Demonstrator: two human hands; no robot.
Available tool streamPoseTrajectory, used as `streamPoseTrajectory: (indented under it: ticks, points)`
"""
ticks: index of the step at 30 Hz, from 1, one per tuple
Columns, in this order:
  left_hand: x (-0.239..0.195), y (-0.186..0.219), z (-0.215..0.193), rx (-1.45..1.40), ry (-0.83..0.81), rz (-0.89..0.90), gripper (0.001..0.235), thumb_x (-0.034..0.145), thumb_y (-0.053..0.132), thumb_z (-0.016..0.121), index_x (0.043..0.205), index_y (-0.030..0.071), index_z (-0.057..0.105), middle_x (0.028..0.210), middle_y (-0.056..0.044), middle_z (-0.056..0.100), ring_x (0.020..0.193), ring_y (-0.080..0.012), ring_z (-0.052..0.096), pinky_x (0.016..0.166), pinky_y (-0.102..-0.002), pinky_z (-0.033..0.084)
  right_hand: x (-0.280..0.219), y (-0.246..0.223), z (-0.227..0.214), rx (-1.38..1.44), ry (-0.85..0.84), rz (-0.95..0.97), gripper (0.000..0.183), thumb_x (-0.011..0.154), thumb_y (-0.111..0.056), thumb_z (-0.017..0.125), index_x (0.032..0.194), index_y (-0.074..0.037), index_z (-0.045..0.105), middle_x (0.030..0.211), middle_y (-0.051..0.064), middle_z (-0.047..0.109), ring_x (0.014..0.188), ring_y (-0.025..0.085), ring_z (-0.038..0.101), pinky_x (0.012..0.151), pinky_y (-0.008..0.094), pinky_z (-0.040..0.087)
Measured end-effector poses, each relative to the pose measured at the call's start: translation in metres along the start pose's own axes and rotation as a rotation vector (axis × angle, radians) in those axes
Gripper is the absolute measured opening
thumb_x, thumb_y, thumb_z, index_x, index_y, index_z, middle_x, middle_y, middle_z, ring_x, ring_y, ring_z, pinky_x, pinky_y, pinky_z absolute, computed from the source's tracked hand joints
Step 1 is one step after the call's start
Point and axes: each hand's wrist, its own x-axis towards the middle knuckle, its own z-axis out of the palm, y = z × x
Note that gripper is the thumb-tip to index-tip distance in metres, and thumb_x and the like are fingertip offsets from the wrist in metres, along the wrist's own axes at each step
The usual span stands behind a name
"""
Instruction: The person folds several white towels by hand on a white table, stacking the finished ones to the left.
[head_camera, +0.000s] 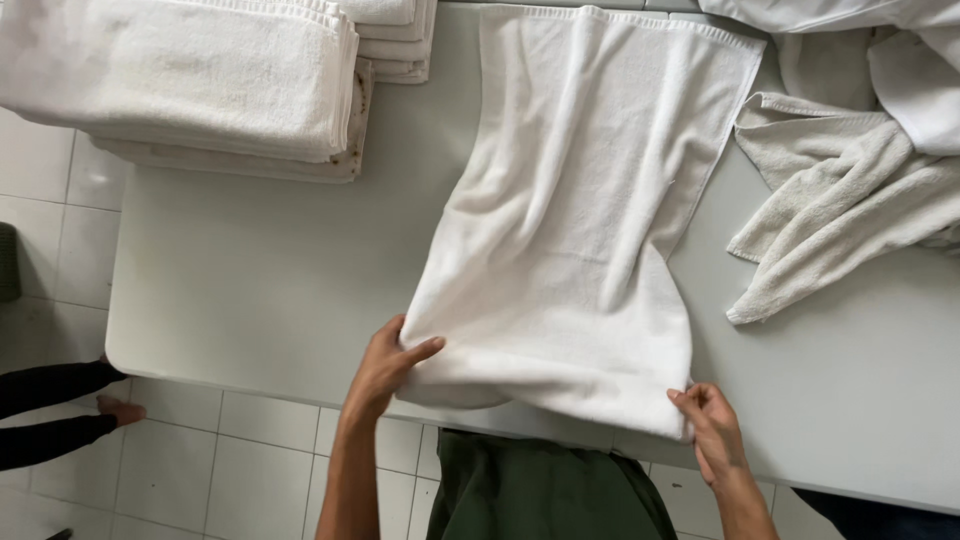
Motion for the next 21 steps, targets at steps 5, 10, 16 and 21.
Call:
streamPoseTrajectory:
  ticks: [5,10,16,21]
  points:
    - [0.036,-0.112,-0.018,0.315,-0.047,-0.126,0.065,0.076,0.033,0.083,0.132,0.004,0.065,0.127,-0.011,0.075,0.108,-0.0292,0.072,0.085,-0.040,0.063,-0.034,0.003,0.007,-0.078,0.180,0.182,0.073,0.087,-0.008,0.073,0.147,-0.008,0.031,0.146,0.025,0.054,0.125,0.037,0.057,0.101,0.051,0.047]
    - [0.022,-0.148,-0.010,0.064,0.138,-0.163,0.047,0.086,0.035,0.076,0.117,0.001,0.064,0.111,-0.014,0.073,0.093,-0.0269,0.070,0.074,-0.038,0.056,-0.011,0.073,-0.034,-0.205,-0.080,0.219,0.051,0.083,-0.014,0.079,0.129,0.005,0.067,0.126,0.019,0.073,0.113,0.032,0.064,0.099,0.043,0.048]
    - [-0.003,-0.135,-0.042,0.082,0.114,-0.168,0.046,0.073,0.038,0.085,0.096,0.002,0.068,0.092,-0.008,0.071,0.080,-0.0210,0.064,0.064,-0.033,0.046,-0.054,0.062,-0.021,-0.025,0.083,0.127,0.038,0.097,-0.019,0.070,0.128,0.002,0.062,0.118,0.022,0.072,0.099,0.035,0.068,0.086,0.046,0.055]
    - [0.018,-0.188,-0.037,-0.008,0.268,-0.015,0.034,0.082,0.029,0.082,0.096,0.004,0.064,0.090,-0.010,0.073,0.079,-0.0218,0.066,0.063,-0.034,0.050,-0.027,0.144,-0.037,-0.068,0.168,-0.018,0.038,0.098,-0.025,0.070,0.124,0.002,0.063,0.116,0.019,0.071,0.104,0.029,0.065,0.090,0.040,0.049]
